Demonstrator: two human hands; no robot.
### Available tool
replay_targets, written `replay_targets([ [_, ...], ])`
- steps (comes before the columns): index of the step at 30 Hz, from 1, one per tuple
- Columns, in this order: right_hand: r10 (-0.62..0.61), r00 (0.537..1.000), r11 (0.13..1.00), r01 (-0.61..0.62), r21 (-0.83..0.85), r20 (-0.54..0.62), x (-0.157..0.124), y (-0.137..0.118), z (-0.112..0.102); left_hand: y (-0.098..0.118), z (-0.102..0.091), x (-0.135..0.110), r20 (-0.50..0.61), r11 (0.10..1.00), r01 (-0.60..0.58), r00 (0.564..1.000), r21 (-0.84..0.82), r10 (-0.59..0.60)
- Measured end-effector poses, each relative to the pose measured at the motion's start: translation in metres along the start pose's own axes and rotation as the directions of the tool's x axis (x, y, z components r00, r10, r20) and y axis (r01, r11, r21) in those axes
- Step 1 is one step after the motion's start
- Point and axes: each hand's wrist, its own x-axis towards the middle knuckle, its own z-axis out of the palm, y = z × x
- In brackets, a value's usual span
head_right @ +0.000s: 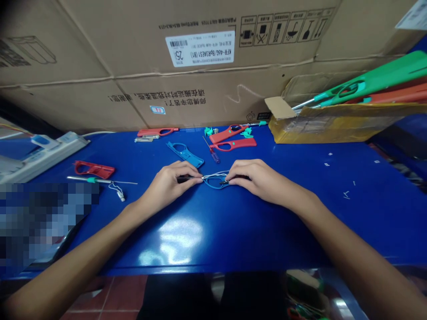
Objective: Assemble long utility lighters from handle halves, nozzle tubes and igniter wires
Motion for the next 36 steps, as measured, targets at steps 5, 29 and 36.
replay_targets([
  [5, 0.026, 1.0, 0.999, -0.026, 0.024, 0.002, 0.001, 0.0, 0.0, -0.002, -0.002, 0.0, 0.015, 0.999, 0.019, 1.0, -0.037, -0.018],
  [29, -0.227, 0.974, 0.95, 0.221, -0.221, -0.002, -0.004, 0.0, 0.012, -0.003, -0.027, 0.001, 0.135, 0.984, -0.042, 0.991, 0.173, 0.019],
  [36, -0.192, 0.981, 0.949, 0.188, -0.255, 0.009, -0.004, -0.009, 0.014, -0.006, -0.029, 0.001, 0.147, 0.984, -0.046, 0.989, 0.171, 0.021],
])
